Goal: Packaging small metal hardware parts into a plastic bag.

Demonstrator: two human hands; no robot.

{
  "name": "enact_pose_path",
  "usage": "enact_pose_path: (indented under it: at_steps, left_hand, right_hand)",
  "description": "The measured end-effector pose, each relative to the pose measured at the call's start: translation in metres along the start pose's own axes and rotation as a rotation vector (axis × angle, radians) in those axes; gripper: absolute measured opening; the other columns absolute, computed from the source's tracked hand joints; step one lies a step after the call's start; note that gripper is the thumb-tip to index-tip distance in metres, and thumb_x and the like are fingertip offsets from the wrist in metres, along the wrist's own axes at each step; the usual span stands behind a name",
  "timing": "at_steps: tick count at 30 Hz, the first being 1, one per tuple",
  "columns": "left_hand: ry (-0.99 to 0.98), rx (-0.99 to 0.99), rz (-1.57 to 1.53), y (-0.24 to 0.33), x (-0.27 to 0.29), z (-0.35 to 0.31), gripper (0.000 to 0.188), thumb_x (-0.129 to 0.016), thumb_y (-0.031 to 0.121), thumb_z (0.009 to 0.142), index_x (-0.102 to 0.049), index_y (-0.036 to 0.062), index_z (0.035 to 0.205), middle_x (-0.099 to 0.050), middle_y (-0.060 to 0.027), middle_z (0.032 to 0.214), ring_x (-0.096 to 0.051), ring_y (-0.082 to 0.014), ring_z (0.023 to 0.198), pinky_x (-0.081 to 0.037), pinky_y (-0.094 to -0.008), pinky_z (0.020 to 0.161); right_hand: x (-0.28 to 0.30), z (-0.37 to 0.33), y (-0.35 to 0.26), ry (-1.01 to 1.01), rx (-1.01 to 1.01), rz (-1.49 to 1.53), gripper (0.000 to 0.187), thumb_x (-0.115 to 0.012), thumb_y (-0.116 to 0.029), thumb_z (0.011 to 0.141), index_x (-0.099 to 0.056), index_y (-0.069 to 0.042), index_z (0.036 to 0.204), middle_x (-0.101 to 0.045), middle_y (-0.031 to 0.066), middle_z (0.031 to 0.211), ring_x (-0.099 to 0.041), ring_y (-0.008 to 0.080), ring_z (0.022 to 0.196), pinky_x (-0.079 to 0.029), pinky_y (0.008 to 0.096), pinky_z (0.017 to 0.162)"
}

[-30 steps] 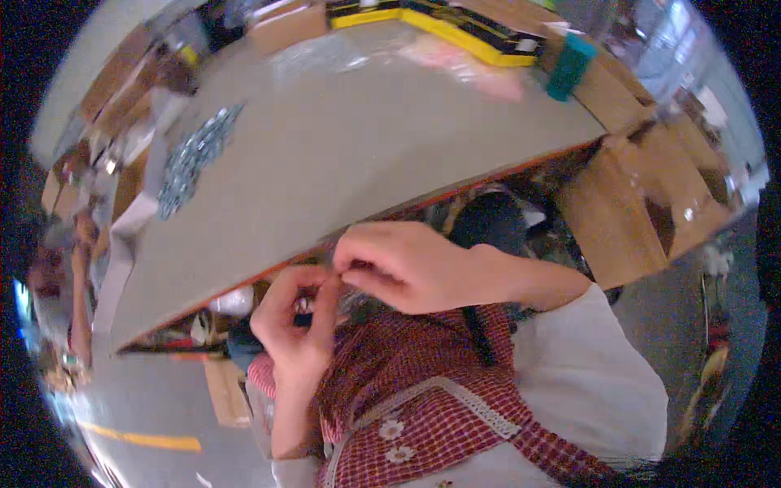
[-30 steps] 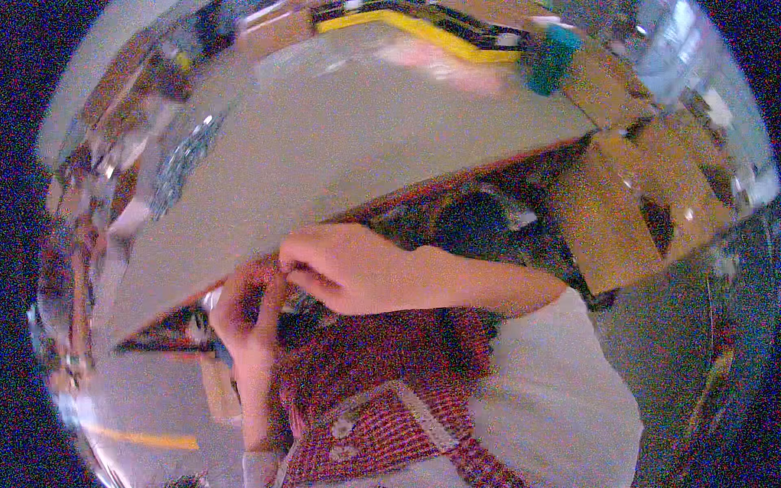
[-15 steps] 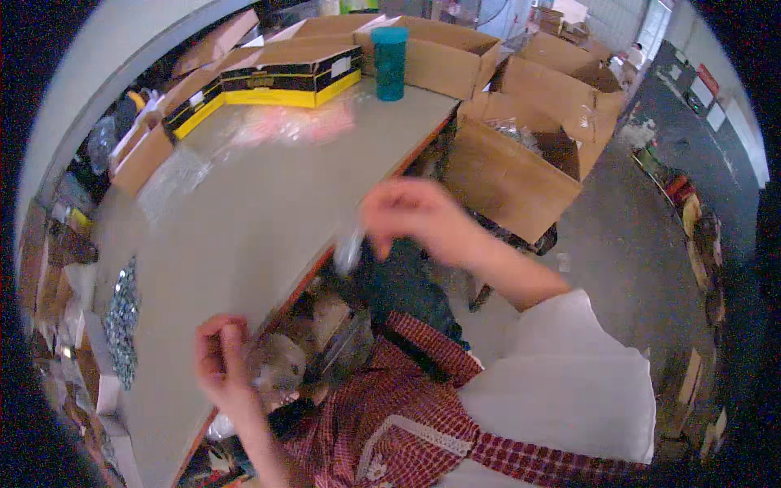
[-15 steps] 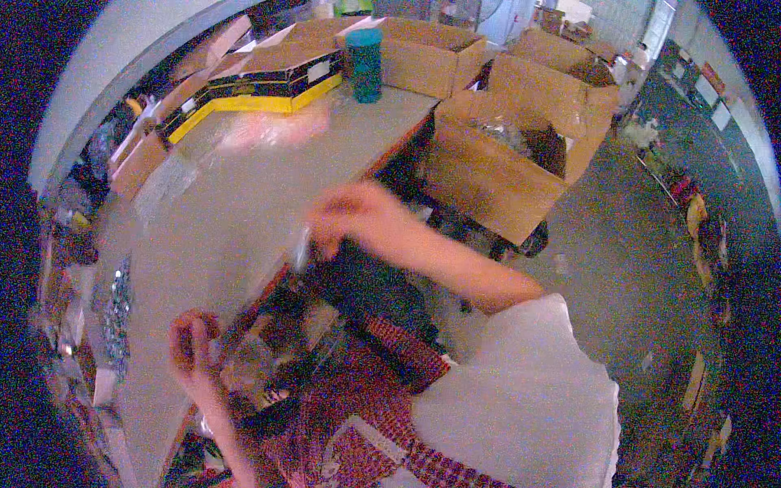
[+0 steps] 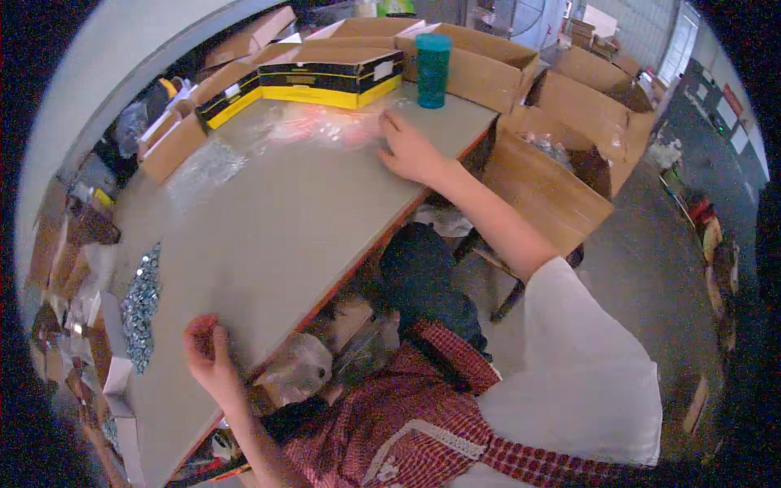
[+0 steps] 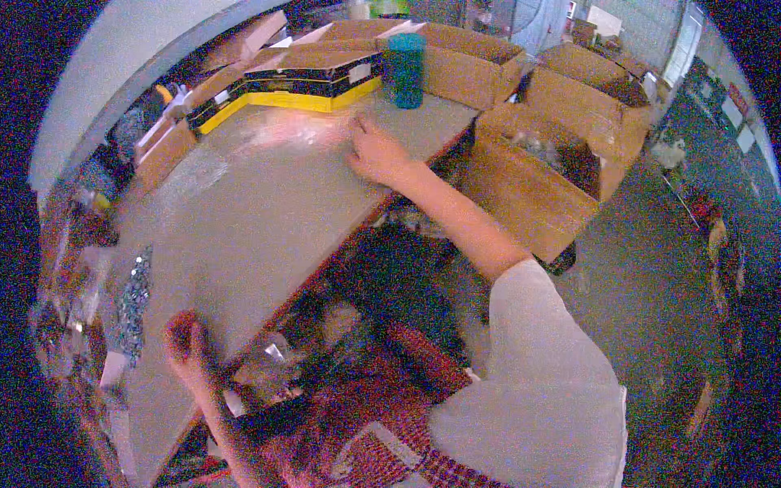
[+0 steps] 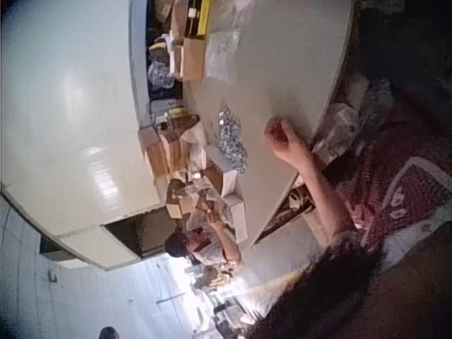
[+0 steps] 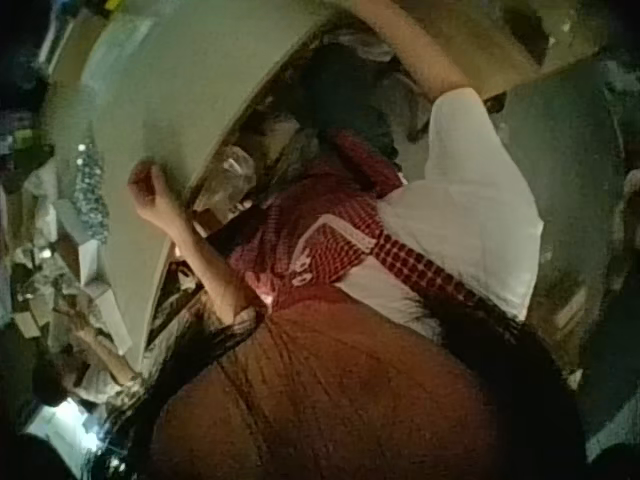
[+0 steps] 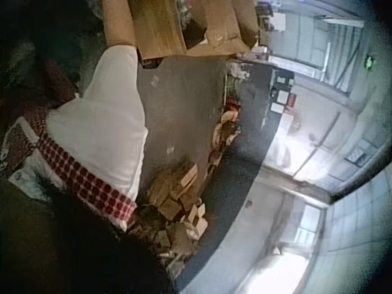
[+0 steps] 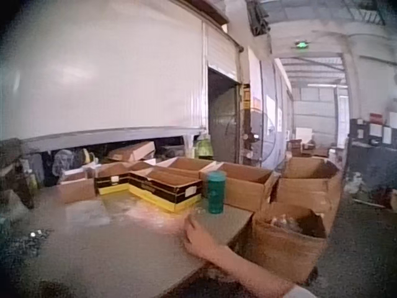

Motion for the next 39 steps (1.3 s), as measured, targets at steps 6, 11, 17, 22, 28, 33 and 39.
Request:
enact_pose_path:
  at_steps: [6,11,17,22,28,33,39]
  left_hand:
    - [0.0,0.015,0.024,0.001,0.004,-0.008,0.014,-0.06,0.001,0.09,-0.063,-0.0001,0.104,-0.066,-0.0075,0.102,-0.061,-0.0149,0.096,-0.048,-0.029,0.09]
    - [0.101,-0.07,-0.092,-0.003,-0.004,-0.01,0.021,-0.06,0.001,0.092,-0.059,-0.0016,0.112,-0.066,-0.0081,0.103,-0.062,-0.0156,0.096,-0.048,-0.029,0.089]
    - [0.152,-0.113,-0.047,0.016,-0.006,-0.014,0.03,-0.059,0.001,0.093,-0.053,-0.0006,0.122,-0.066,-0.0108,0.104,-0.063,-0.0168,0.096,-0.049,-0.0304,0.088]
    - [0.119,-0.14,0.047,0.013,-0.007,-0.014,0.021,-0.061,0.001,0.091,-0.061,0.0007,0.112,-0.067,-0.0101,0.101,-0.064,-0.0184,0.094,-0.051,-0.0312,0.087]
    - [0.115,-0.15,0.236,0.016,-0.006,-0.017,0.011,-0.061,0.0,0.088,-0.067,0.0012,0.098,-0.07,-0.0101,0.093,-0.066,-0.0171,0.086,-0.051,-0.0303,0.081]
    - [0.128,-0.136,0.189,0.015,-0.006,-0.015,0.012,-0.061,0.001,0.088,-0.067,0.0011,0.098,-0.07,-0.0102,0.091,-0.066,-0.017,0.085,-0.051,-0.03,0.081]
    - [0.151,-0.118,0.059,0.021,-0.012,-0.012,0.01,-0.06,0.0,0.089,-0.066,0.0007,0.098,-0.069,-0.0095,0.091,-0.066,-0.0158,0.086,-0.051,-0.0296,0.08]
  right_hand:
    - [0.001,0.025,-0.044,-0.322,0.02,-0.073,0.016,-0.057,-0.01,0.085,-0.064,-0.002,0.097,-0.063,0.0179,0.105,-0.058,0.038,0.101,-0.049,0.0478,0.087]
    - [-0.004,0.023,-0.023,-0.168,-0.011,-0.002,0.013,-0.059,-0.012,0.085,-0.065,-0.005,0.094,-0.062,0.0163,0.095,-0.059,0.0379,0.096,-0.049,0.0467,0.084]
    - [0.003,0.032,-0.031,-0.055,0.077,0.165,0.017,-0.06,-0.018,0.086,-0.066,-0.005,0.095,-0.063,0.0161,0.099,-0.06,0.0375,0.097,-0.049,0.046,0.086]
    - [-0.01,0.038,-0.064,-0.031,0.159,0.06,0.022,-0.058,-0.022,0.084,-0.068,-0.006,0.097,-0.064,0.0169,0.096,-0.061,0.0381,0.097,-0.049,0.0484,0.088]
    - [-0.047,0.062,-0.045,-0.359,-0.015,0.164,0.023,-0.061,-0.027,0.088,-0.07,-0.006,0.088,-0.07,0.0086,0.089,-0.066,0.0249,0.088,-0.05,0.0356,0.079]
    - [-0.033,0.059,-0.045,-0.235,-0.158,0.778,0.025,-0.065,-0.028,0.089,-0.071,-0.004,0.089,-0.069,0.003,0.082,-0.059,0.0077,0.076,-0.047,0.0255,0.069]
    - [-0.046,0.061,-0.052,-0.102,0.066,0.303,0.029,-0.067,-0.035,0.083,-0.073,-0.007,0.088,-0.072,0.0123,0.09,-0.067,0.0295,0.085,-0.051,0.0411,0.083]
Point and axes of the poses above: each hand's wrist, its own z-axis towards the middle knuckle, its own x-axis out of the back of the hand, y = z × x, the point moved 3 cm from there along z, towards the middle knuckle
